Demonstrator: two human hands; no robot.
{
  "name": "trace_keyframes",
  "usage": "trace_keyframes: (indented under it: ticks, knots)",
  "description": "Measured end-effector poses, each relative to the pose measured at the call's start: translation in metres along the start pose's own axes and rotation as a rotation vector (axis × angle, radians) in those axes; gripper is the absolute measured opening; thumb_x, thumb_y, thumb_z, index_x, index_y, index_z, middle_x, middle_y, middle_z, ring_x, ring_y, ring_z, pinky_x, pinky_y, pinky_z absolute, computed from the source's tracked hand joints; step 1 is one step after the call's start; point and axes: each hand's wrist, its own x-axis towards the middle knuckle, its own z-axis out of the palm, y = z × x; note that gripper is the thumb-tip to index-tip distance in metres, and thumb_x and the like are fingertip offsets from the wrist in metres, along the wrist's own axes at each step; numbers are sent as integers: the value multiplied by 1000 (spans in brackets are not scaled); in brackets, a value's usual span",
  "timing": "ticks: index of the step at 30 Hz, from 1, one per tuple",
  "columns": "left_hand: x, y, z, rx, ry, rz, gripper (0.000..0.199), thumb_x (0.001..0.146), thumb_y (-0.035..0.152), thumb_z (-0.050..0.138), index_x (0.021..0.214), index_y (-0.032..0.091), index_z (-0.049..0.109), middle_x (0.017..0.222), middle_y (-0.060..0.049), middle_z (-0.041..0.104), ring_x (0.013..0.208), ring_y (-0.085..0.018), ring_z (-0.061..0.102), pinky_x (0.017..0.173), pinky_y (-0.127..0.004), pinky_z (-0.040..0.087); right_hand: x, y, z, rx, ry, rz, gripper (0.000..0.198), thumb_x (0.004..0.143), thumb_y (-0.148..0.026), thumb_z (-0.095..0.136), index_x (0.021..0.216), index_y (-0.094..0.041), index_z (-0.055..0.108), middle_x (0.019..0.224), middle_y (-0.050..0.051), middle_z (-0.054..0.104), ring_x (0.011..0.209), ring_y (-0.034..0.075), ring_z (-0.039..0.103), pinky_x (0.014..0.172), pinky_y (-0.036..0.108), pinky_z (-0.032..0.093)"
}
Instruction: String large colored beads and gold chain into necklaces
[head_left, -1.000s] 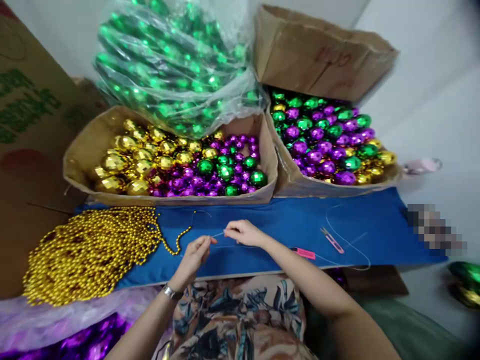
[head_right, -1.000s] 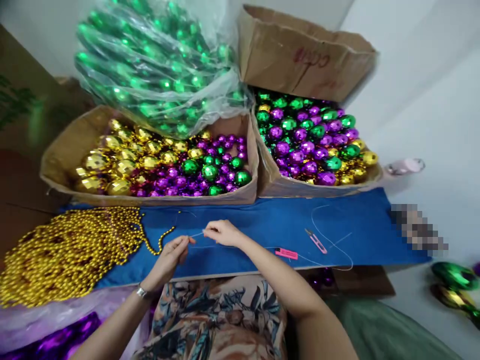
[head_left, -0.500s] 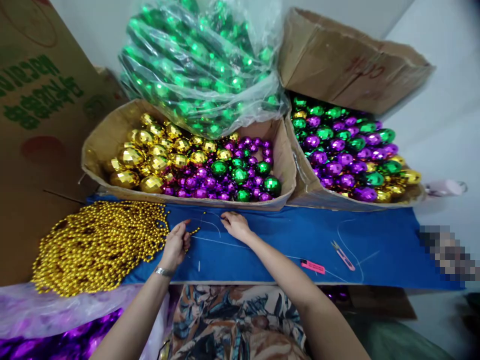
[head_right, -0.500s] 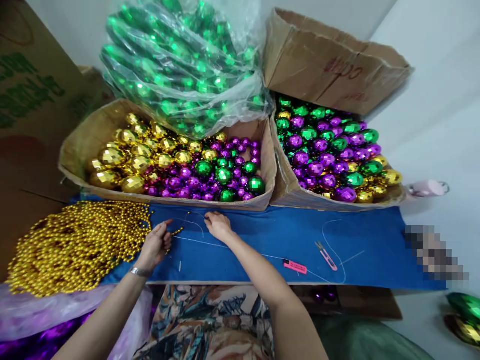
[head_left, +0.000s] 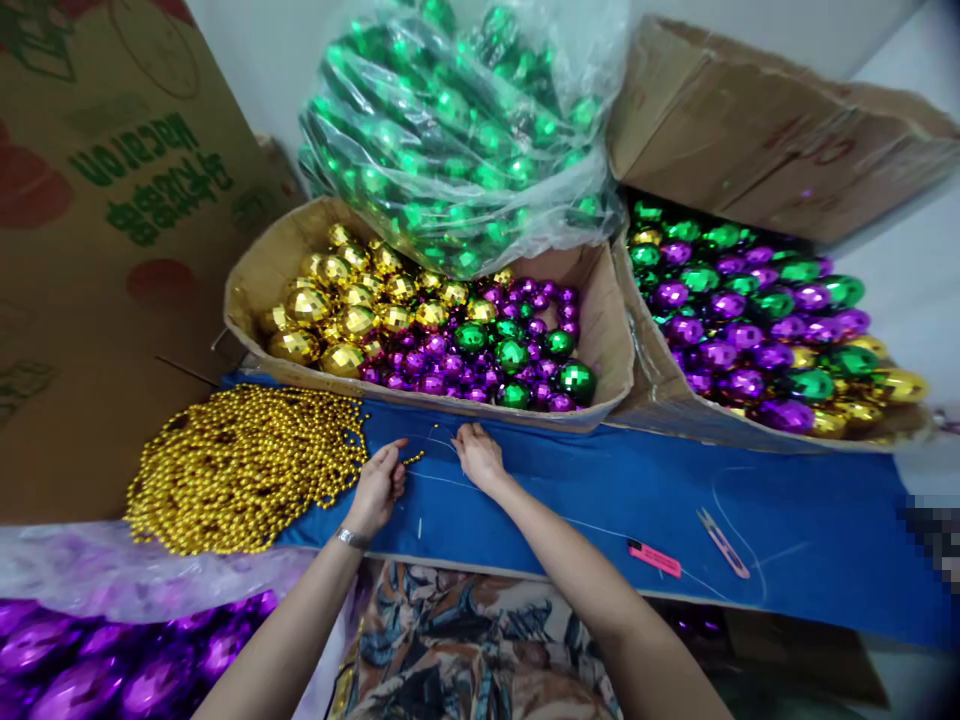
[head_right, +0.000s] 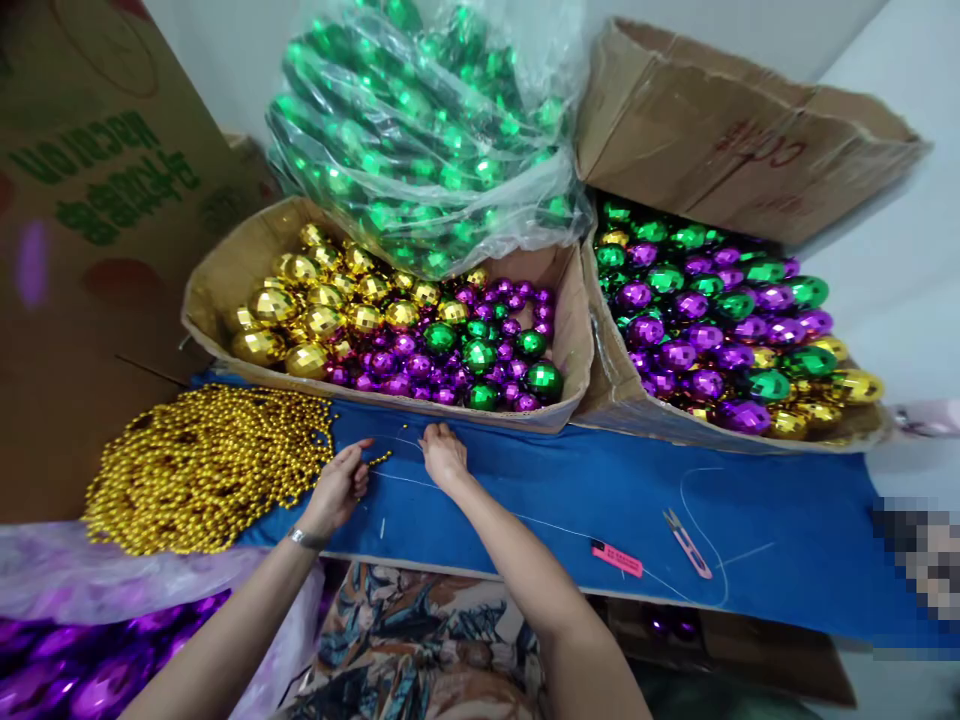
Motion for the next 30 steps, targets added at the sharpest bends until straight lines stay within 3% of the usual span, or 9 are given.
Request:
trace_keyframes:
  ticks: [3, 7, 9, 14, 17, 21, 24, 28, 30]
  knots:
    - [-10, 4, -6, 96, -60, -16, 50, 74, 51, 67, 109, 15, 63, 46, 10, 36, 38, -6, 27, 38, -17, 16, -4, 4, -6, -6, -14, -50, 20, 98, -29, 41, 113, -21, 53, 104, 6, 65, 91, 16, 64, 75, 23, 44]
    - [-38, 10, -15, 659, -570, 113, 34, 81, 49, 61, 84, 17, 73, 53, 2, 52, 48, -11, 45, 46, -21, 31, -2, 1, -18, -44, -8, -128, 32, 100, -28, 33, 129, -26, 46, 124, 10, 57, 104, 21, 60, 81, 29, 46]
    - [-52, 10, -16, 914, -769, 261, 32, 86, 46, 54, 89, 21, 75, 68, -2, 64, 64, -17, 57, 60, -24, 42, -1, -7, -22, -67, -22, -196, 35, 100, -27, 33, 133, -29, 44, 132, 11, 50, 109, 25, 58, 82, 34, 47]
    - [-72, 12, -17, 1222, -751, 475, 50, 81, 48, 61, 124, 23, 62, 119, -14, 63, 102, -28, 61, 85, -34, 46, -2, -51, -15, -81, -149, -450, 31, 98, -37, 41, 127, -34, 50, 124, 5, 55, 100, 21, 62, 80, 31, 49]
    - [-74, 28, -28, 1198, -791, 435, 38, 82, 45, 60, 111, 23, 70, 108, -11, 69, 93, -27, 65, 80, -32, 47, -2, -85, 2, -98, -208, -522, 34, 93, -48, 48, 119, -27, 55, 115, 7, 58, 98, 22, 63, 79, 33, 51]
    - [-70, 55, -52, 1101, -643, 341, 24, 83, 39, 59, 74, 23, 74, 69, -5, 69, 62, -19, 62, 61, -26, 43, -1, -118, 26, -132, -201, -470, 49, 89, -56, 51, 112, -13, 56, 111, 17, 57, 98, 30, 61, 77, 42, 52]
    - [-59, 64, -65, 1076, -415, 375, 23, 79, 37, 63, 64, 22, 70, 59, -3, 64, 52, -16, 55, 55, -24, 39, 3, -127, 35, -144, -185, -453, 34, 91, -40, 53, 111, -12, 55, 114, 19, 56, 104, 31, 58, 79, 43, 51]
    - [-33, 59, -68, 855, -42, 477, 16, 76, 31, 65, 85, 20, 72, 83, -6, 70, 66, -18, 61, 63, -26, 45, 19, -124, 27, -140, -202, -468, 19, 93, -18, 43, 109, -16, 54, 107, 15, 62, 94, 25, 64, 75, 38, 51]
    - [-19, 54, -66, 691, 60, 431, 33, 73, 25, 65, 105, 19, 68, 97, -9, 70, 65, -18, 62, 63, -28, 48, 28, -123, 14, -126, -194, -487, 20, 95, -19, 41, 112, -17, 52, 104, 13, 65, 86, 24, 67, 72, 36, 51]
